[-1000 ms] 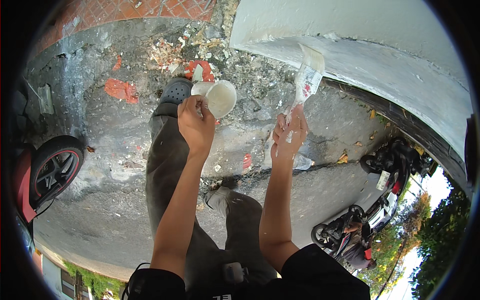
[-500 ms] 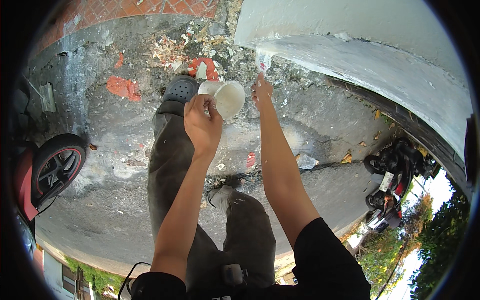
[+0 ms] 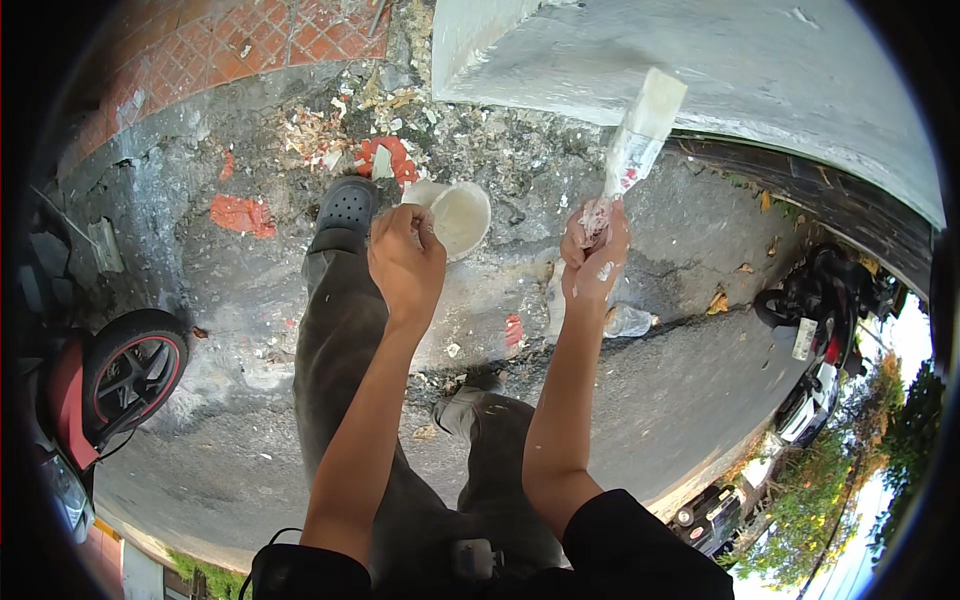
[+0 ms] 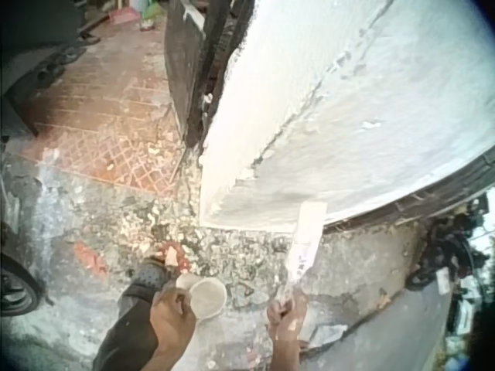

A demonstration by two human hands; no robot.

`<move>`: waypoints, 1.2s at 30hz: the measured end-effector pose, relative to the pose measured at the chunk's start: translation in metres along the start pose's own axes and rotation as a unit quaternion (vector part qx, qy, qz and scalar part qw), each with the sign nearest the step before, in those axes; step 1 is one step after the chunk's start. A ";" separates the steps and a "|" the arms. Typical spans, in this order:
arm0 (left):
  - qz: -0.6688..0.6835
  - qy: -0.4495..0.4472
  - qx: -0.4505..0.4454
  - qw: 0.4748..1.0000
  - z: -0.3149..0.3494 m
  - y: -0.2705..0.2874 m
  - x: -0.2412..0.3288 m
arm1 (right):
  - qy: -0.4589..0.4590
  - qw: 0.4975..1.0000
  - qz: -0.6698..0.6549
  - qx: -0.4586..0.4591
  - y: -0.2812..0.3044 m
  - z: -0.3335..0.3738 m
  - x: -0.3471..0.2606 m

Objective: The person paints a concrete wall pillar with white paint using a paint brush.

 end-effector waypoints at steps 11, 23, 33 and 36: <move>-0.088 -0.078 -0.069 0.991 0.001 -0.041 0.026 | 0.012 0.999 0.039 0.016 0.029 -0.129 0.108; -0.118 -0.204 -0.177 0.956 -0.001 -0.105 0.052 | 0.024 0.894 0.420 0.153 0.091 -0.151 0.057; -0.136 -0.267 -0.172 0.939 0.005 -0.105 0.034 | -0.046 0.926 0.369 0.062 0.164 -0.006 -0.028; -0.110 -0.256 -0.152 0.948 0.001 -0.103 0.035 | -0.035 0.857 0.512 -0.044 0.158 0.016 -0.024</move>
Point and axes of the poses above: each hand's wrist, its own z-axis away from the middle knuckle, its own y-axis out of the back of the hand, x = y × z, the point moved 2 cm from there along -z, towards the middle knuckle, and after that the axes turned 4 degrees about x, right-handed, at the moved point
